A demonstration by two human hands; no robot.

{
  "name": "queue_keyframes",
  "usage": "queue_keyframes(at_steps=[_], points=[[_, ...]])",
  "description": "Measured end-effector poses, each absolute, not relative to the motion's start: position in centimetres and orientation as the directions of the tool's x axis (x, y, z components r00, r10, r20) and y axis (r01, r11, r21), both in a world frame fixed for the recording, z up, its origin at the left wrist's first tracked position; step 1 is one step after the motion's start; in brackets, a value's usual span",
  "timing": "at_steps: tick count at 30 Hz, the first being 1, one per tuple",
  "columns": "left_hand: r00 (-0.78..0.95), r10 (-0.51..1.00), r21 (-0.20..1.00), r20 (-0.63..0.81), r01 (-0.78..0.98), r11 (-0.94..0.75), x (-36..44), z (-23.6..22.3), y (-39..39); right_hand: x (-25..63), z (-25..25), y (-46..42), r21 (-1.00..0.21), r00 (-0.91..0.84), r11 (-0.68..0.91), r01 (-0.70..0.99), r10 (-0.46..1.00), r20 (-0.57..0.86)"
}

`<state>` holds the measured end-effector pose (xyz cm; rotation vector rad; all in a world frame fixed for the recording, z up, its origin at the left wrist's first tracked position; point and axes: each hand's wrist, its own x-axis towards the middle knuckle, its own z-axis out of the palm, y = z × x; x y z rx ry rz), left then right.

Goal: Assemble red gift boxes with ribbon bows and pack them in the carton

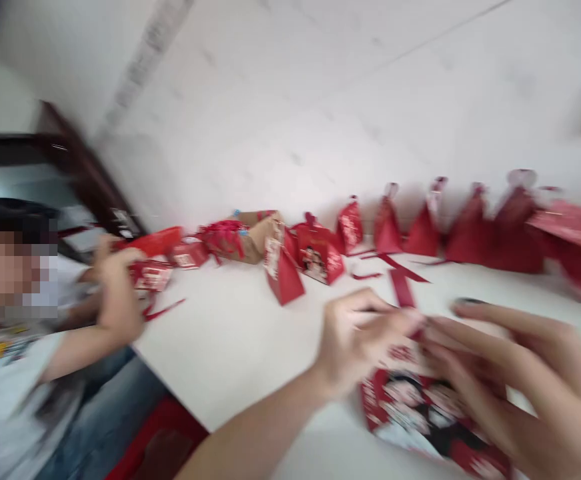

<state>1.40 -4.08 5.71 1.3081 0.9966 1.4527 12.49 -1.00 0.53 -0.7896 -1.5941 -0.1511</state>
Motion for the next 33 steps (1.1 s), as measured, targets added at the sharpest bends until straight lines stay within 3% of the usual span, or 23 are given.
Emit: queue_keyframes(at_steps=[2,4,10,25,29,33], points=[[0.0,0.943,0.943,0.332,-0.028,-0.332,0.9,6.4,-4.0,15.7,2.2,-2.8,-0.117,-0.167,0.748,0.653,0.293,0.942],[0.007,0.928,0.928,0.372,0.023,-0.372,0.6,6.6,-3.5,16.8,3.6,-3.8,-0.034,-0.246,0.743,0.668,0.264,0.933],[0.019,0.908,0.895,0.418,0.166,-0.415,0.3,6.4,-3.2,15.9,4.0,-3.6,-0.084,-0.241,0.735,0.672,0.324,0.915],[-0.005,0.899,0.879,0.439,0.212,-0.428,0.2,6.2,-3.1,15.8,4.5,-3.6,-0.089,-0.256,0.778,0.622,0.309,0.916],[0.009,0.885,0.857,0.465,0.246,-0.453,0.2,6.4,-3.4,15.7,4.4,-3.7,-0.184,-0.197,0.808,0.56,0.345,0.918],[0.073,0.839,0.803,0.539,0.256,-0.538,0.4,6.6,-3.7,15.3,4.6,-4.3,-0.492,-0.04,0.768,0.411,0.554,0.832]])
